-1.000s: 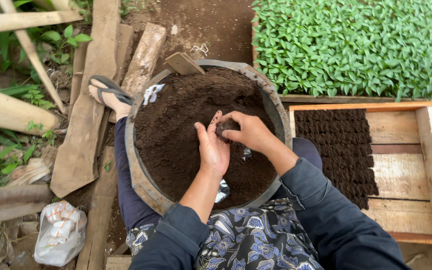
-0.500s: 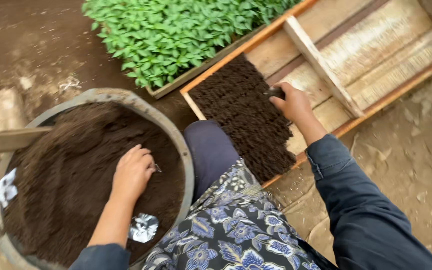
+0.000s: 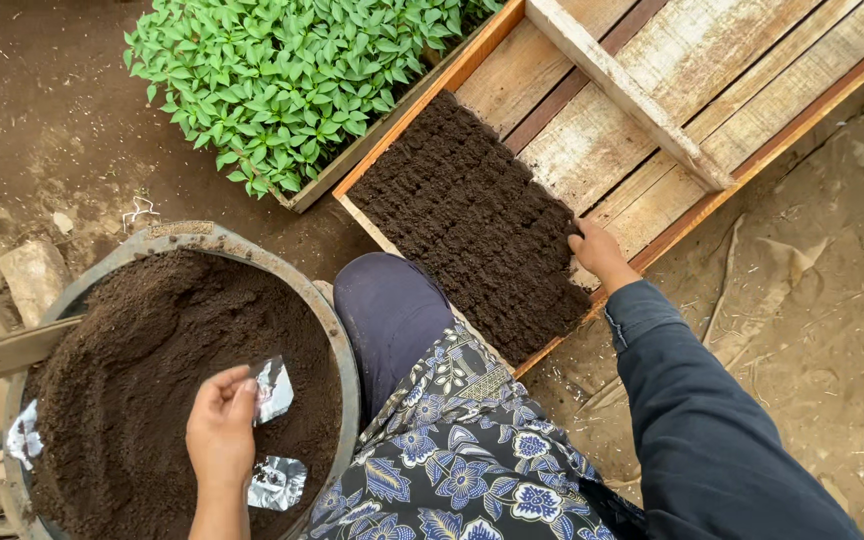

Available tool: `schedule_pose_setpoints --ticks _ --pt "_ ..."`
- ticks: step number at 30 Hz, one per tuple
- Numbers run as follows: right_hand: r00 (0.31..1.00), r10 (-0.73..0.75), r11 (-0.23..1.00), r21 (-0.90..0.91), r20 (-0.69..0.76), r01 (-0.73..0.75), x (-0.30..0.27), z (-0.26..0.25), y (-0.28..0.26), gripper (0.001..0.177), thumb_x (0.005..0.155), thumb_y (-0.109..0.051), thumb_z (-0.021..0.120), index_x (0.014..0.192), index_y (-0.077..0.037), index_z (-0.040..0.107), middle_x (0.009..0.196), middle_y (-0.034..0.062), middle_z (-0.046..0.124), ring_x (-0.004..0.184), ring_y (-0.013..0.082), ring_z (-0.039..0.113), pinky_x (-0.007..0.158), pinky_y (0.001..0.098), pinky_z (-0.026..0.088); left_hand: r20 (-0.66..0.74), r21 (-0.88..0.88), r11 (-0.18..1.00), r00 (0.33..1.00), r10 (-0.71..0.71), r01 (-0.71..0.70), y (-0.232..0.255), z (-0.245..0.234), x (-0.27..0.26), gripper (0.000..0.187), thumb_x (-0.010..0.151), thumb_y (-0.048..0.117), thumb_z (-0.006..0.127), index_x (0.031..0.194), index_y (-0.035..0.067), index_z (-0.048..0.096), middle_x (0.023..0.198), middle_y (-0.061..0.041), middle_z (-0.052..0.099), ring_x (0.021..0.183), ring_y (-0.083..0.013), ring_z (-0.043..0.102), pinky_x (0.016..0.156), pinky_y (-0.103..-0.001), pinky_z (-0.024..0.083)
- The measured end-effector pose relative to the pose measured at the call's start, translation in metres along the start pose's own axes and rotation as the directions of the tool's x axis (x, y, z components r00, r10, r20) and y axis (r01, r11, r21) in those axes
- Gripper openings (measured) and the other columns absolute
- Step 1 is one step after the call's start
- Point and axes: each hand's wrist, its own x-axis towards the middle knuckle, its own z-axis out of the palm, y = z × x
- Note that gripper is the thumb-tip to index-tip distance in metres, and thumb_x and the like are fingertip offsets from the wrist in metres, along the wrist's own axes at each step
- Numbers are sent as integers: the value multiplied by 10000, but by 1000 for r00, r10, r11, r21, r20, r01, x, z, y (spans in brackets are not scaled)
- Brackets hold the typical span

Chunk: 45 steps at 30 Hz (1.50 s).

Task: The person scoops soil from a large bucket, wraps it around a small packet, and forms a soil pellet by hand. They then place the finished pellet into a wooden tray filled with soil.

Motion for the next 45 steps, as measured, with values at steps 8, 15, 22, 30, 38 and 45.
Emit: schedule_pose_setpoints --ticks 8,15,22,30,38,45 --pt "996 -19 990 139 -84 30 -17 16 2 505 911 -327 256 1375 -133 293 1399 125 303 1269 335 296 1041 404 244 48 -468 878 994 -93 105 -22 16 -2 86 870 -13 514 949 21 508 785 -104 567 641 -132 498 522 -215 400" --pt "999 -15 995 103 -37 19 -9 19 5 563 899 -416 250 1392 -145 238 1414 120 264 1280 334 271 1053 423 224 166 -567 804 981 -102 180 -8 28 -16 163 854 -36 508 1013 -1 505 852 -121 537 728 -189 523 664 -257 461" --pt "996 81 980 182 33 -85 -87 -24 -88 592 915 -322 359 1407 -174 65 1436 65 170 1272 326 263 1016 508 320 132 -542 828 988 -84 143 -18 31 -16 146 868 8 511 998 -23 568 817 -134 567 708 -173 533 660 -250 476" --pt "786 -612 687 434 -87 583 -175 4 -261 399 887 -243 519 1270 -134 487 1162 100 550 1126 283 483 947 407 391 -38 -514 844 987 157 -154 -63 24 -5 134 772 67 606 882 41 677 616 -97 600 505 -115 539 474 -236 485" --pt "315 -818 514 368 481 775 -298 92 -367 117 848 -222 527 880 -152 616 731 47 605 730 201 548 700 334 449 -108 -508 843 984 140 -176 -86 -21 -23 74 685 145 713 752 121 693 556 -35 584 508 -86 506 479 -228 444" --pt "347 -840 529 771 417 353 -307 146 -360 47 845 -43 525 799 -49 519 581 2 500 582 83 434 587 203 365 -511 -374 631 719 472 -680 -89 -63 -40 615 609 290 795 1108 79 502 1113 -106 481 843 -234 593 679 -303 521"
